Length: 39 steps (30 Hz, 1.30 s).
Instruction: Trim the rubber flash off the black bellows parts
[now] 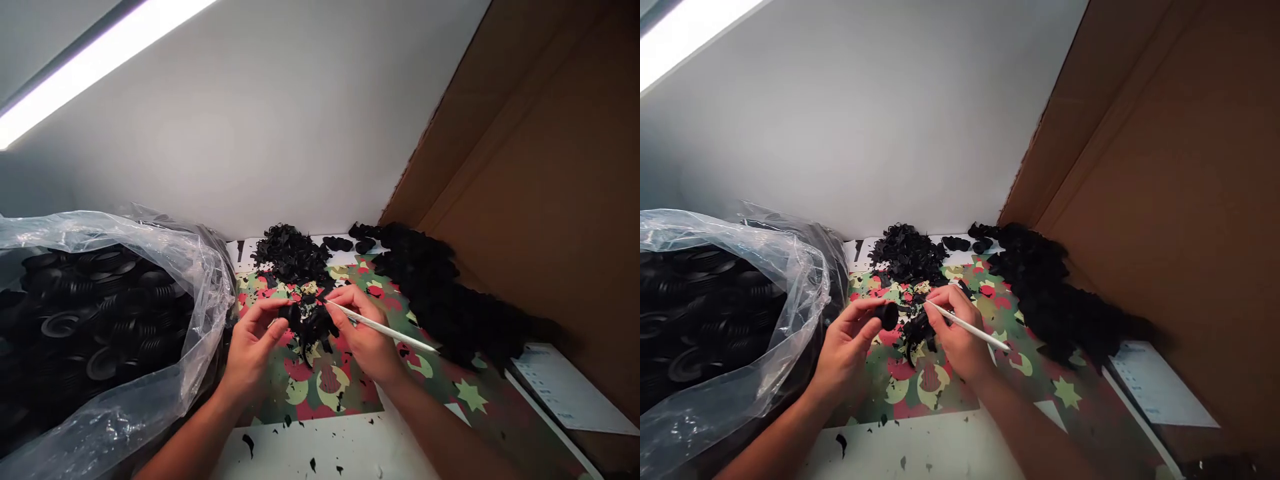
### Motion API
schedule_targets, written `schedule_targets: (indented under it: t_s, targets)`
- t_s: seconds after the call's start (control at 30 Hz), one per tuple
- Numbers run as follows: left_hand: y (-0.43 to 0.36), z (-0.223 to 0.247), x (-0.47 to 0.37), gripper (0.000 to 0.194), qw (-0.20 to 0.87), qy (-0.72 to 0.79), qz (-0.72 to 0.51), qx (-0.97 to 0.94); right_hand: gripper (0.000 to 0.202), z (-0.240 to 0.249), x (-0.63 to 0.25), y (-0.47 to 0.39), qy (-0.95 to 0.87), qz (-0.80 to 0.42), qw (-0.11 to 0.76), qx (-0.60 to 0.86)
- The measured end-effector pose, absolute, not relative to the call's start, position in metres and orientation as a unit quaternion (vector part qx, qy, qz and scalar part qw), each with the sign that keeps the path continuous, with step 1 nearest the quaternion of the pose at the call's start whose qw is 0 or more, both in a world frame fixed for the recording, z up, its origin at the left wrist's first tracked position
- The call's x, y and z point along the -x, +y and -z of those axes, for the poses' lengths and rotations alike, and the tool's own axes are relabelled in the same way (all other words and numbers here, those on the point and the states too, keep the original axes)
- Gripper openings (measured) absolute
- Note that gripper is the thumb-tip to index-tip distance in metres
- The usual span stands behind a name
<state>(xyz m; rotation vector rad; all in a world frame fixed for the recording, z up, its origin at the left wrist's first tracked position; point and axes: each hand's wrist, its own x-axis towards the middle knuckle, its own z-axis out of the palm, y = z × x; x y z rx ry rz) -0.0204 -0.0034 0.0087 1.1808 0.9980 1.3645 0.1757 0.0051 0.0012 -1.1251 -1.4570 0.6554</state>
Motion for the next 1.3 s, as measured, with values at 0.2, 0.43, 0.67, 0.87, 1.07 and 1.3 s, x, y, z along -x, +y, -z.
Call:
schedule_targets:
  t_s: [0.2,0.43,0.67,0.87,1.07,1.3]
  targets:
    - [-0.003,-0.011,0.015,0.029,0.674,0.353,-0.559,-0.329,0.024,-0.003,-0.17,-0.001,-0.573,-0.388,0.531,0.49]
    - [-0.004,-0.011,0.015,0.038,0.708,0.346,-0.536,-0.304,0.027,-0.003,-0.167,-0.007,-0.584,-0.409,0.505,0.487]
    - [-0.007,-0.013,0.013,0.039,0.707,0.341,-0.529,-0.323,0.022,-0.01,-0.166,-0.007,-0.626,-0.338,0.503,0.491]
    - [-0.009,-0.016,0.012,0.038,0.711,0.337,-0.527,-0.32,0.021,-0.002,-0.166,-0.008,-0.628,-0.337,0.5,0.492]
    - [-0.008,-0.013,0.012,0.038,0.711,0.339,-0.527,-0.317,0.019,0.006,-0.168,-0.008,-0.615,-0.328,0.529,0.484]
    - [-0.005,-0.009,0.009,0.035,0.711,0.359,-0.521,-0.306,0.036,0.001,-0.17,-0.01,-0.685,-0.275,0.554,0.385]
